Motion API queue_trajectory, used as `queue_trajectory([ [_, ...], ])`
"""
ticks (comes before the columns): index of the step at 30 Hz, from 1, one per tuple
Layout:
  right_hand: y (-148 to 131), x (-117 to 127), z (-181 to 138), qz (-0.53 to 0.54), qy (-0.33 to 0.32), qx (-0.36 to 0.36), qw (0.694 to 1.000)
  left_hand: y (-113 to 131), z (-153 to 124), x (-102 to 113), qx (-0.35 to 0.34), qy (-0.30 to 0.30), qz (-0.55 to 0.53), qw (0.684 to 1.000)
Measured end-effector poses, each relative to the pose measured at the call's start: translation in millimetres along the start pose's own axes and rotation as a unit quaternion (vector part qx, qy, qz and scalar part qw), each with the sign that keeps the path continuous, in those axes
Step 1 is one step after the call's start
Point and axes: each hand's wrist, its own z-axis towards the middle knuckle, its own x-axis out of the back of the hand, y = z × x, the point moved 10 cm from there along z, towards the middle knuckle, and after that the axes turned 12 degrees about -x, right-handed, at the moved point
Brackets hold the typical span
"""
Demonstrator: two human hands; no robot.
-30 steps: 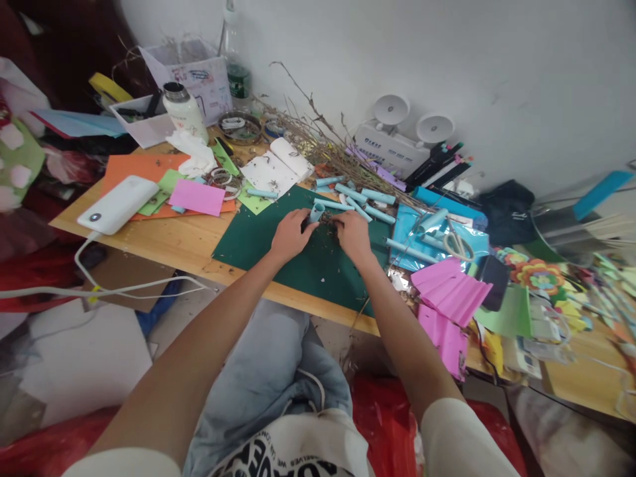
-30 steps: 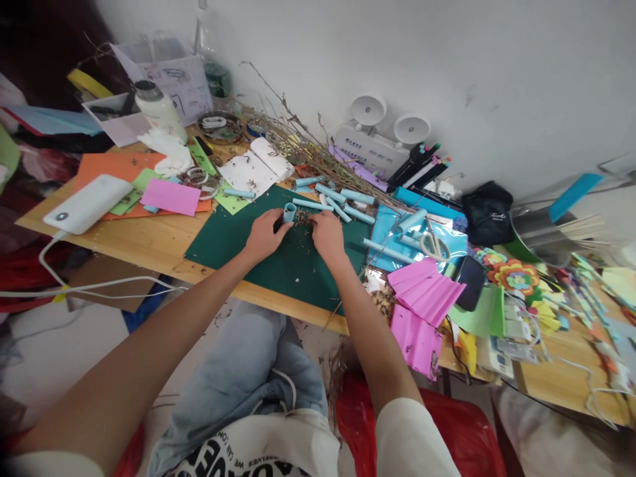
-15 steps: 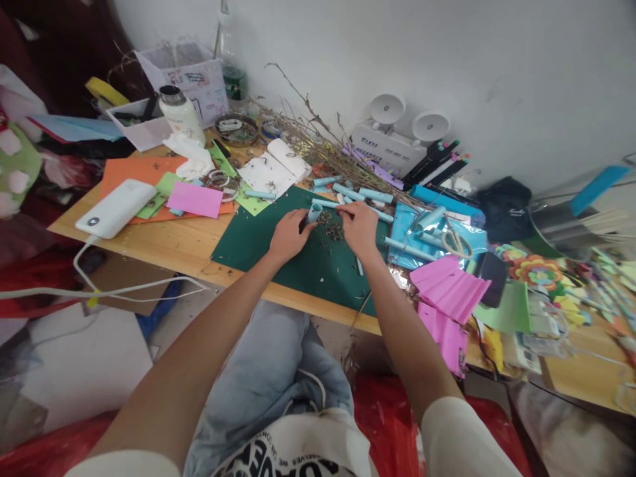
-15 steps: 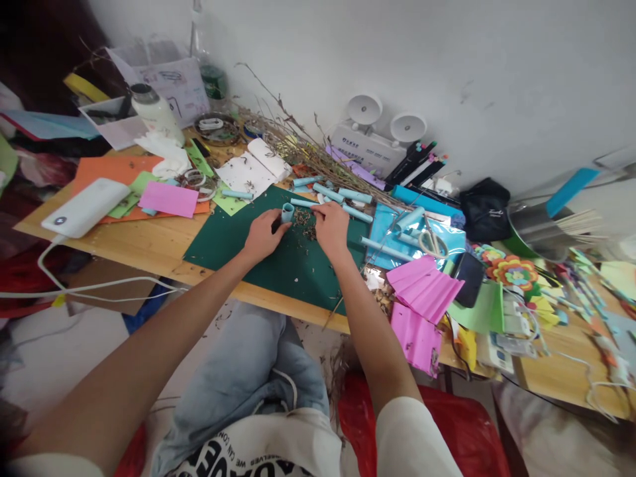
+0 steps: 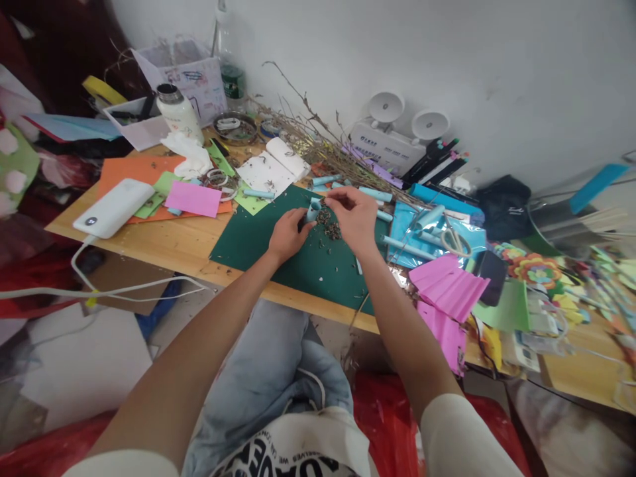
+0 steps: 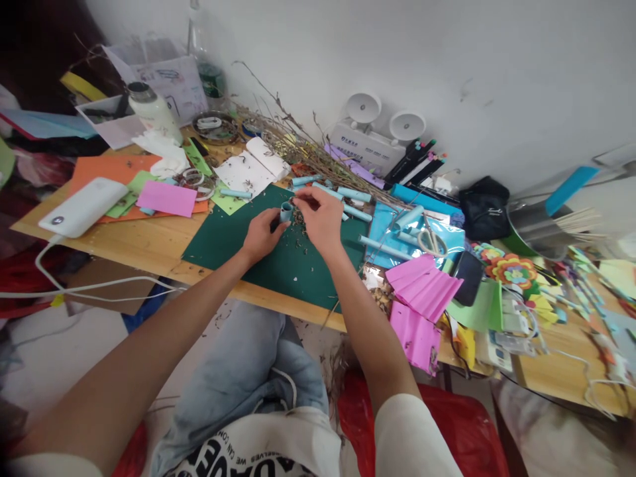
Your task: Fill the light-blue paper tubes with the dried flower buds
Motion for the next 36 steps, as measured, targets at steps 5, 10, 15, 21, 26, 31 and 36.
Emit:
queue_trajectory([
  [5,-8.9,-18.4,-1.7,-0.074,-0.039,0.04,0.996,2.7,0.6,1.2,-0.007,0.001,-0.002,1.0],
  [10,-17.3,-29.4,-7.8,-0.174,-0.052,0.111,0.977,4.0,1.5,2.3,-0.005,-0.003,-0.006,1.0],
  [15,-19.2,-25.2,-15.2,-0.173,-0.044,0.125,0.976,3.1,1.0,1.1,-0.005,-0.008,-0.007,1.0],
  [21,46.4,-13.4,-3.7,-0.3,-0.028,-0.062,0.952,-0.1,0.0,-1.2,0.012,-0.012,0.007,1.0],
  [26,77.8,-31.2,2.1,-0.365,-0.057,-0.117,0.922,-1.5,0.0,-2.3,0.015,-0.011,0.008,1.0],
  [31,72.9,-50.7,14.2,-0.338,-0.102,-0.053,0.934,-2.9,0.0,-3.1,0.018,-0.016,0.013,1.0],
  [36,75.5,-36.4,18.8,-0.294,-0.086,-0.049,0.951,-0.5,0.3,-2.0,0.007,-0.011,0.014,1.0],
])
